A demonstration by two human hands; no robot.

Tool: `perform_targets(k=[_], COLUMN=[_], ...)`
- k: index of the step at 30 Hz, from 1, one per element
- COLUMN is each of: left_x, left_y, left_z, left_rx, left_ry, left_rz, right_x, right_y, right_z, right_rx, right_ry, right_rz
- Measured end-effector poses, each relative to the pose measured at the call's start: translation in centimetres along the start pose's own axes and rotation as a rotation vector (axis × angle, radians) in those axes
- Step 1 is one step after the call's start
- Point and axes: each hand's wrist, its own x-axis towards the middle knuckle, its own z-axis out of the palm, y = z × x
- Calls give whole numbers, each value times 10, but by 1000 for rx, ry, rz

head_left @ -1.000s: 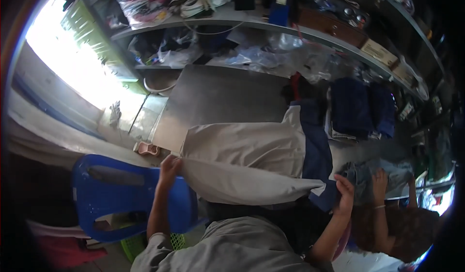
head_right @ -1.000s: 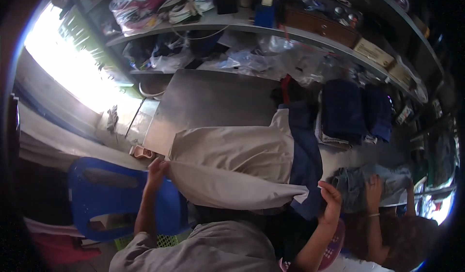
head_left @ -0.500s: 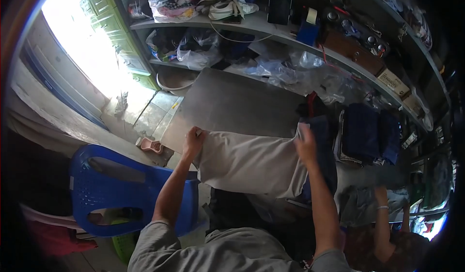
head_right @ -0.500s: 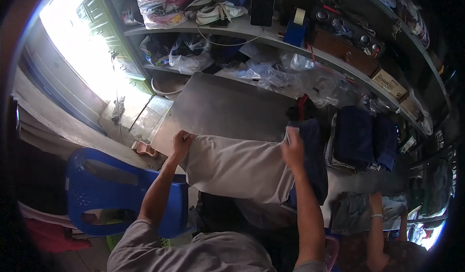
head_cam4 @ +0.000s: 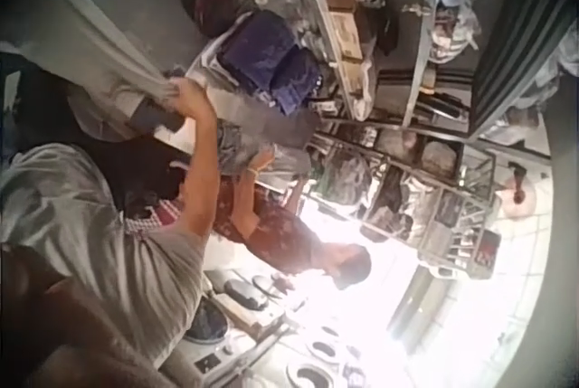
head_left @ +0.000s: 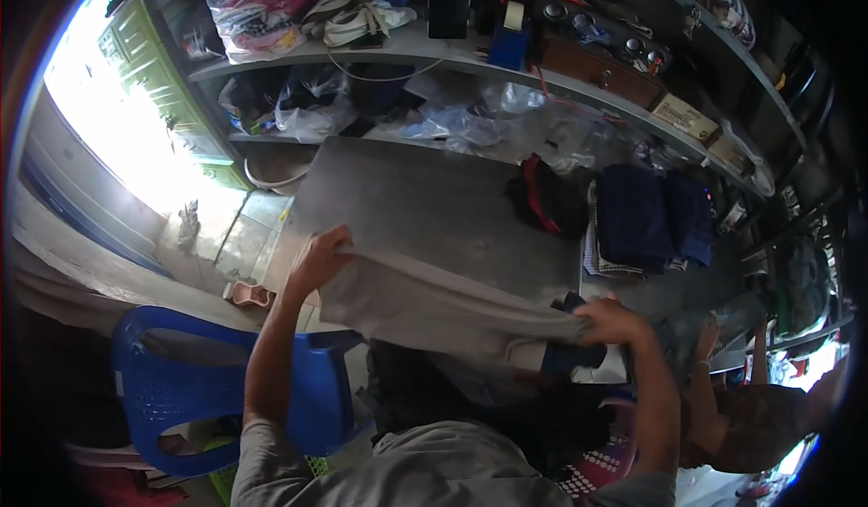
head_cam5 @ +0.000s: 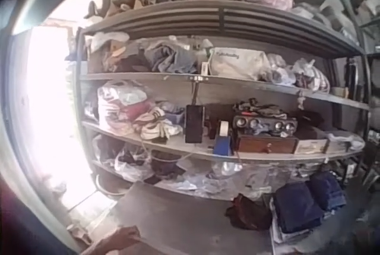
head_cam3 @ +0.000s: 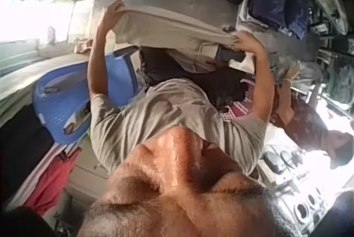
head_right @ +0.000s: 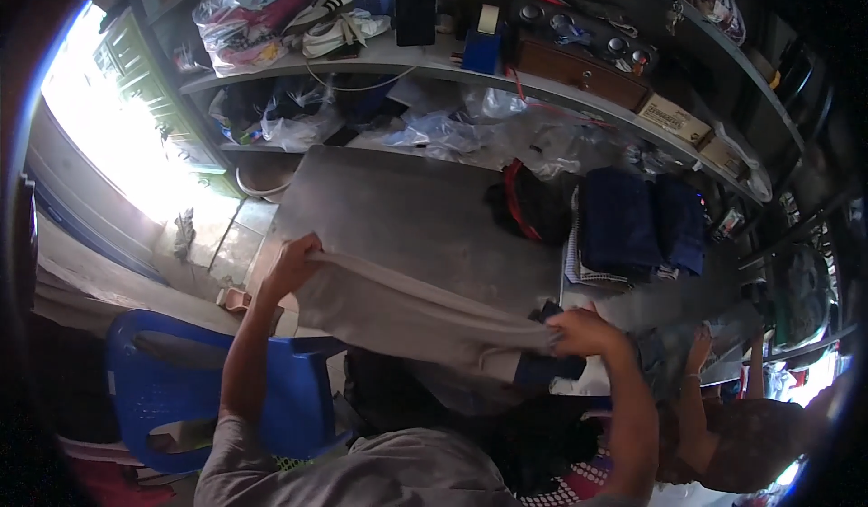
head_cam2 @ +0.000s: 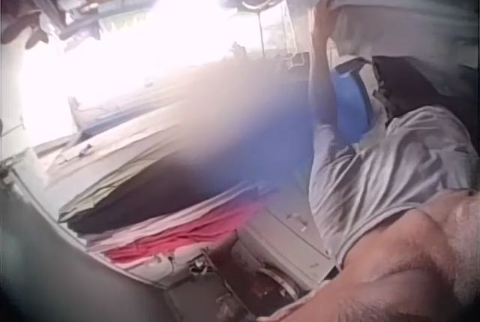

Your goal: Fold various pieces of laundry on a metal table.

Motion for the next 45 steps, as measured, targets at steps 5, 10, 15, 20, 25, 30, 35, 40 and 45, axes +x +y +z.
perform_targets(k=[5,10,15,20,25,30,35,40,45], left_x=[49,73,28,-44,-46,-28,-19,-2,13], left_y=[110,166,136,9,14,4,-12,-20,-31], left_z=[-3,-9,-6,4,61,134,145,143,138], left_rx=[137,87,359,561,491,541,596,586,596], left_ry=[155,483,514,-58,-233,-106,-76,-75,-69], left_rz=[391,860,789,275,156,70,-22,19,41], right_x=[-137,-239,-228,-108,35,76,34,-1,-8], right_y=[-46,-95,-132,-84,-99,-70,-11,48,70], right_z=[-84,-123,-76,58,177,166,125,110,87], right_rx=[-348,-699,-643,-78,180,458,455,95,87], right_ry=[659,1199,1052,577,564,844,936,658,470], right_rz=[453,462,282,-117,-240,-168,10,-20,-19])
